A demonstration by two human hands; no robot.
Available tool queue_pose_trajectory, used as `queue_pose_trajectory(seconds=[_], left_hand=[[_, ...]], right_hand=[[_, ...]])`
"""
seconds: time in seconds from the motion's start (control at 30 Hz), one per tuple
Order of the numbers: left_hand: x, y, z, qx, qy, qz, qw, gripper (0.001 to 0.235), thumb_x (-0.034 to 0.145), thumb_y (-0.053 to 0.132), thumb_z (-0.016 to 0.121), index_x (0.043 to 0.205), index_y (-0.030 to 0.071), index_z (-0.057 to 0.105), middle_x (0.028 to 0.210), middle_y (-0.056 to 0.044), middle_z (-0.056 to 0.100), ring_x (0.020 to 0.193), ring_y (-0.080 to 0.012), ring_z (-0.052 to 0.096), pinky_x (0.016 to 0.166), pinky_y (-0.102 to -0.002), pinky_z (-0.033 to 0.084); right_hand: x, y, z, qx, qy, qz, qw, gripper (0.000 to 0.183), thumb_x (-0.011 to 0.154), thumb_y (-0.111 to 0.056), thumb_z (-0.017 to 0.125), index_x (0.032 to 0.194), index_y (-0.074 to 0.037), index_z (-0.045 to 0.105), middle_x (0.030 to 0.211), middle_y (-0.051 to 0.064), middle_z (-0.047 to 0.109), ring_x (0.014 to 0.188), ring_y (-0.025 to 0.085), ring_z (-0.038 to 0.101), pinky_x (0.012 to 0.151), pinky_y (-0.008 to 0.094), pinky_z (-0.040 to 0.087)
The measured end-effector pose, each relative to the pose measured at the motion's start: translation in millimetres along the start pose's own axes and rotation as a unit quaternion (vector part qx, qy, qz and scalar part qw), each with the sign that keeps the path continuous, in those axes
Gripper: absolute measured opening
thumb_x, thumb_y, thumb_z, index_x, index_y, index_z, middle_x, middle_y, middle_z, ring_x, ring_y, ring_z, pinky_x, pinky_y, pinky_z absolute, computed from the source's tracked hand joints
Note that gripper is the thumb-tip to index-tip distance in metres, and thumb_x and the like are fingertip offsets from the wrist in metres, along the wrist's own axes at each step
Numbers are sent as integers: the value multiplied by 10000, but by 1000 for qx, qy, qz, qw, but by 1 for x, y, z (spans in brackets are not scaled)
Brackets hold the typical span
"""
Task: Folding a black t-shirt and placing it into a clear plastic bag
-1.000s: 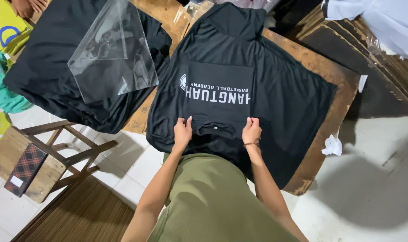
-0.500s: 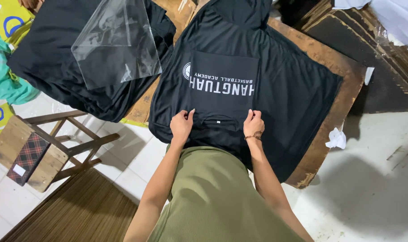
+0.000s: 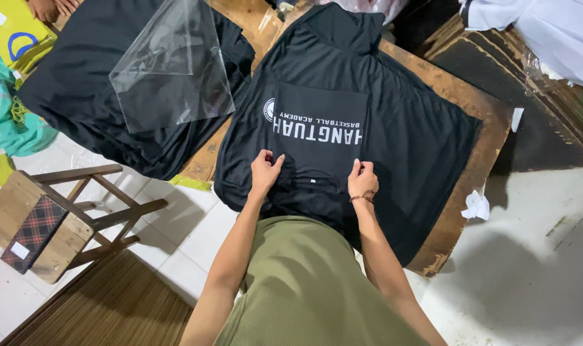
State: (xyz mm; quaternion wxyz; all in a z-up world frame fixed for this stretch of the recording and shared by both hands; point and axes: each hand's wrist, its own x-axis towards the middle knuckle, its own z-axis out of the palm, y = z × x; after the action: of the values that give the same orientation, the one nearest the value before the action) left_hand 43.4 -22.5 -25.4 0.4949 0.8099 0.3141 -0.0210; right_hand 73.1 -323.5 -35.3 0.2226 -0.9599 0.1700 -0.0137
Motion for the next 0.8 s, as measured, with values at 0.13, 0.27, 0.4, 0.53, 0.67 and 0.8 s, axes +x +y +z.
queue_pose_trajectory(seconds=[0.13,0.27,0.4,0.53,0.67,0.8], left_hand=[[2,-5,1,-30,-9,-6,999,417,790,392,869,987,72,690,857,-135,695,868,-330,723,727,-442,573],[3,-11,7,-60,-31,-4,998,415,823,331,840,1104,66,688,736,-87,667,800,-273,699,725,-400,559],[8,-20,12,-8,-6,-16,1000,364,870,387,797,1086,98,744,822,-138,710,896,-319,729,750,-444,571],[-19,21,-7,44,-16,-27,999,533,877,482,766,1204,64,714,995,-208,755,1026,-379,729,842,-484,592],[-29,32,-11,21,-10,18,1000,549,878,380,781,1267,9,668,1009,-283,738,1041,-438,710,831,-525,591],[-30,28,-8,-17,3,34,999,526,880,308,789,1290,5,658,1044,-336,717,1082,-473,681,856,-552,579]], right_hand=[[7,4,7,15,2,-4,1000,353,1018,-514,569,1038,-171,647,871,107,777,862,384,746,765,520,578],[7,14,15,85,-3,-23,996,334,989,-445,655,1135,-145,643,970,172,765,933,408,727,795,513,575],[6,27,18,74,14,-20,997,271,1019,-386,635,1096,-128,672,904,127,769,886,372,735,754,500,580],[0,19,11,66,24,-38,997,292,1033,-415,614,1105,-136,663,891,132,769,866,365,741,741,494,583],[0,16,11,112,8,-10,994,349,968,-425,712,1150,-130,673,999,170,757,951,369,728,774,466,599],[5,26,24,136,-16,35,990,380,929,-421,752,1180,-145,682,1054,182,748,1005,375,716,814,451,606]])
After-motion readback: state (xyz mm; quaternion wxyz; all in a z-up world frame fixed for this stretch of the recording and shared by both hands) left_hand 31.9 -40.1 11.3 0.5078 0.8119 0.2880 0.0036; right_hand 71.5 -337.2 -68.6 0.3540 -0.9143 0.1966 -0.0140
